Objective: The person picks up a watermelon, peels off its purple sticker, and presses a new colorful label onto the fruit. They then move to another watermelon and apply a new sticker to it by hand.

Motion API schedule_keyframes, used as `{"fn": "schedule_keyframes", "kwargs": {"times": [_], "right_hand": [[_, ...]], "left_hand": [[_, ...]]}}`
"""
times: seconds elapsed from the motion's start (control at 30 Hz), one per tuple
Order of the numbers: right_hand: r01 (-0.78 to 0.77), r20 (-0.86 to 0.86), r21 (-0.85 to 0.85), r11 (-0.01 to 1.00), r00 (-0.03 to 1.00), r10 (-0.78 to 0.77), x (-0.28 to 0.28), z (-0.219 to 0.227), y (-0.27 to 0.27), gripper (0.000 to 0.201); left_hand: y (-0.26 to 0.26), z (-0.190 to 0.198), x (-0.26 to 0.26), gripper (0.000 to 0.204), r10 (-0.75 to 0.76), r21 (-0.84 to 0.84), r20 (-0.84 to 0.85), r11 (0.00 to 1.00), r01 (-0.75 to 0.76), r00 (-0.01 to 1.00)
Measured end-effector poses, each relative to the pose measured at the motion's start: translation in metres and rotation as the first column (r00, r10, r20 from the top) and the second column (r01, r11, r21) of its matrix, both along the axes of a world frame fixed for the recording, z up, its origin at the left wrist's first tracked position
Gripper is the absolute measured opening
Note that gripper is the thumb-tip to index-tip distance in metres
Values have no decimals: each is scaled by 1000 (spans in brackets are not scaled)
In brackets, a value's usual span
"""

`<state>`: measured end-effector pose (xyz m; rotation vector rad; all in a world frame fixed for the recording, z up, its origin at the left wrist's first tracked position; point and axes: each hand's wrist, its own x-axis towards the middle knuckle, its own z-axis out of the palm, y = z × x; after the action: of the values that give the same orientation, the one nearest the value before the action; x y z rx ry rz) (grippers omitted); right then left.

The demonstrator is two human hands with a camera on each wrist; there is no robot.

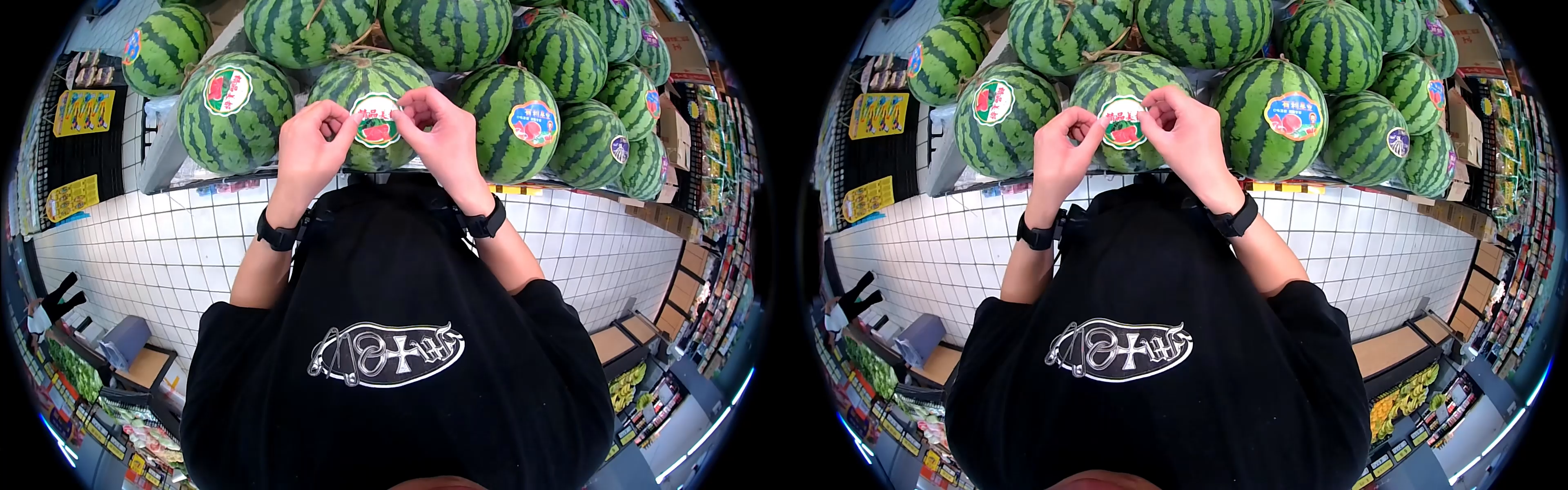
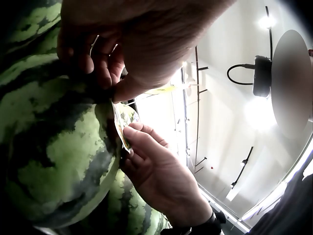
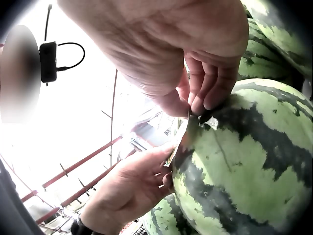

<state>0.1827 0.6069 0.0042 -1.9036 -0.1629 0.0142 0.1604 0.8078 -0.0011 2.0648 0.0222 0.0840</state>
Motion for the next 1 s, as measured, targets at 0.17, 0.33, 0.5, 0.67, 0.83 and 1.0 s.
{"fn": "schedule_keyframes", "kwargs": {"times": [0.17, 0.33, 0.5, 0.67, 0.83, 1.0], "right_hand": [[-53, 44, -61, 997, 997, 56, 5, 3, 0, 14], [-133, 59, -147, 980, 988, 143, 15, 10, -4, 14], [-152, -82, -350, 924, 988, 131, 18, 19, -12, 23], [-158, -117, -302, 940, 985, 128, 19, 13, -19, 28], [-164, -90, -310, 937, 986, 143, 13, 3, -26, 28], [-183, -131, -339, 923, 981, 146, 6, 10, -25, 24]], "left_hand": [[-2, -1, 1, 21, -1, 15, 47, 1000, 1, 999], [2, -1, 5, 24, -48, 81, 7, 996, 47, 999], [3, 11, 9, 31, -55, 85, -132, 994, 67, 990], [13, 8, 11, 44, -85, 147, -138, 983, 106, 987], [12, 13, 3, 47, -31, 185, -130, 981, 55, 991], [16, 6, -5, 47, -74, 141, -166, 985, 97, 983]]}}
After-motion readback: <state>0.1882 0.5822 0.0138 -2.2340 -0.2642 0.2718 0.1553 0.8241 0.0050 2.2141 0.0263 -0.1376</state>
